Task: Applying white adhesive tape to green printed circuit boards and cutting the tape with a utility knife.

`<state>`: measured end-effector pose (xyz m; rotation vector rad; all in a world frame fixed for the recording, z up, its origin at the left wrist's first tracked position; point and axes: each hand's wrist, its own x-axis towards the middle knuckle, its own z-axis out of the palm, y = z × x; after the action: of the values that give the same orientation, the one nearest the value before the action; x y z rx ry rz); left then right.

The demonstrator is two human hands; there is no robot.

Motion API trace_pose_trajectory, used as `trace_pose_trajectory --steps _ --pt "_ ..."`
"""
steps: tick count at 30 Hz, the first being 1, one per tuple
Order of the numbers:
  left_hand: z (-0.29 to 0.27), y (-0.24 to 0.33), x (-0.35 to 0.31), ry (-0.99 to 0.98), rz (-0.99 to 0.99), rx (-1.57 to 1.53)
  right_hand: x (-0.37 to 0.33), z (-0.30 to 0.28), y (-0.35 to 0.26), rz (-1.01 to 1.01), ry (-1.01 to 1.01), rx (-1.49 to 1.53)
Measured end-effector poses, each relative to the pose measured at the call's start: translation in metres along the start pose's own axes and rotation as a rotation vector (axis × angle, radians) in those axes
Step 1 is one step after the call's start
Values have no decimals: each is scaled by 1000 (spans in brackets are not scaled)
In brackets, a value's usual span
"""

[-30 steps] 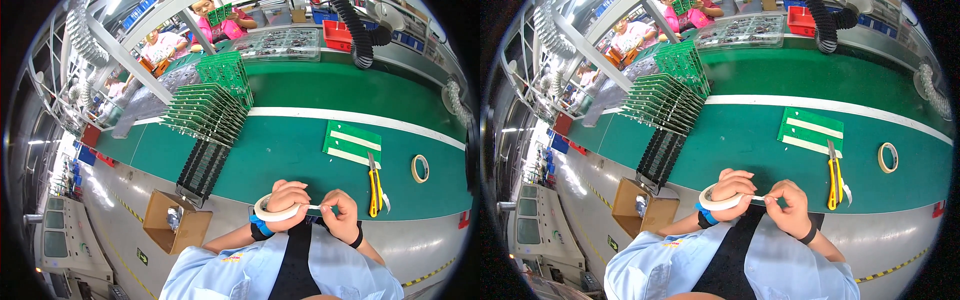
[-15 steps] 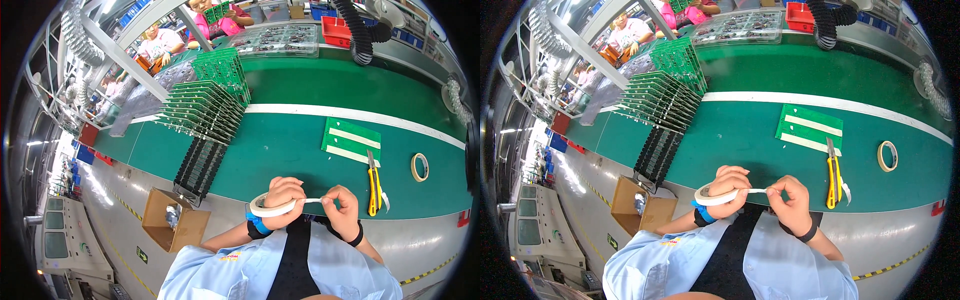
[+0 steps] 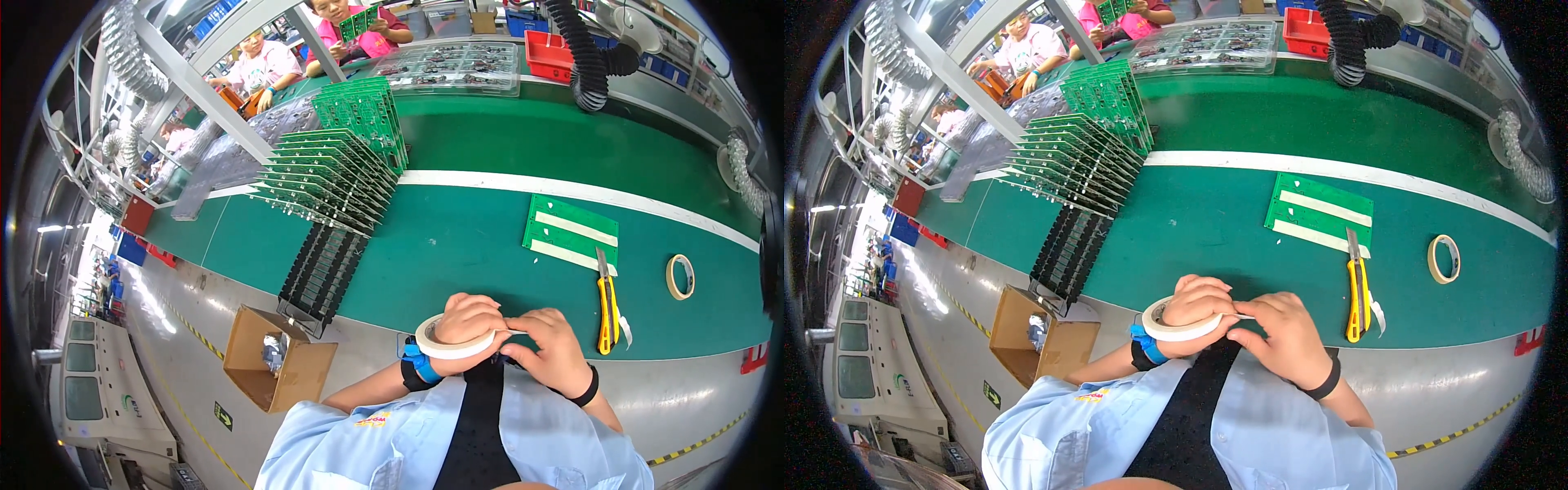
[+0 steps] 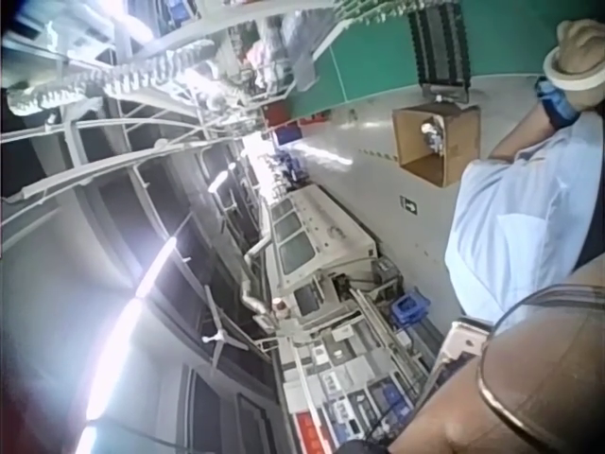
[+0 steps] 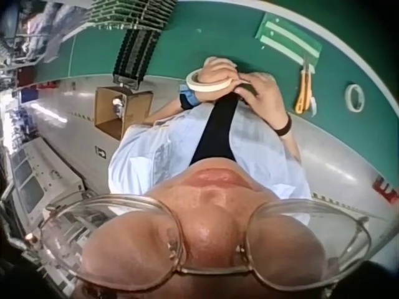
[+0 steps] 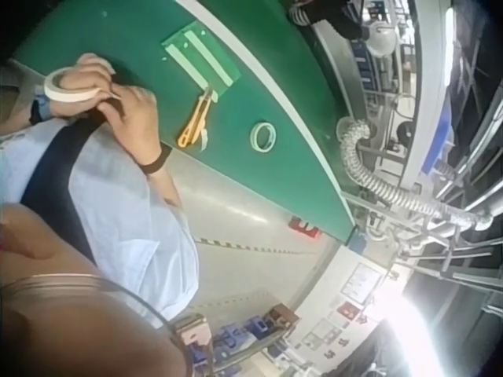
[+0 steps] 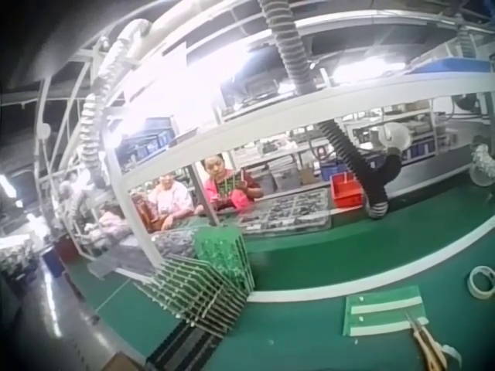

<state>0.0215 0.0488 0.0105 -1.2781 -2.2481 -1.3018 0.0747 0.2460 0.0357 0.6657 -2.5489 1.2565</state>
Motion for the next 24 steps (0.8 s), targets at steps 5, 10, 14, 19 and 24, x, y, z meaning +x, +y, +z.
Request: trace_pose_trajectory --steps 5,10,14,19,24 --pt "-1 -1 -3 -22 10 36 -2 2 1 81 -3 39" --pt "-3 0 -5 0 32 58 0 6 1 0 69 25" --pt "1 1 -6 50 74 -4 0 11 1 -35 133 114" --pt "2 3 -4 126 132 -45 -2 22 3 -52 218 261" --pt "3 5 -4 180 166 -105 -2 33 4 -15 276 508"
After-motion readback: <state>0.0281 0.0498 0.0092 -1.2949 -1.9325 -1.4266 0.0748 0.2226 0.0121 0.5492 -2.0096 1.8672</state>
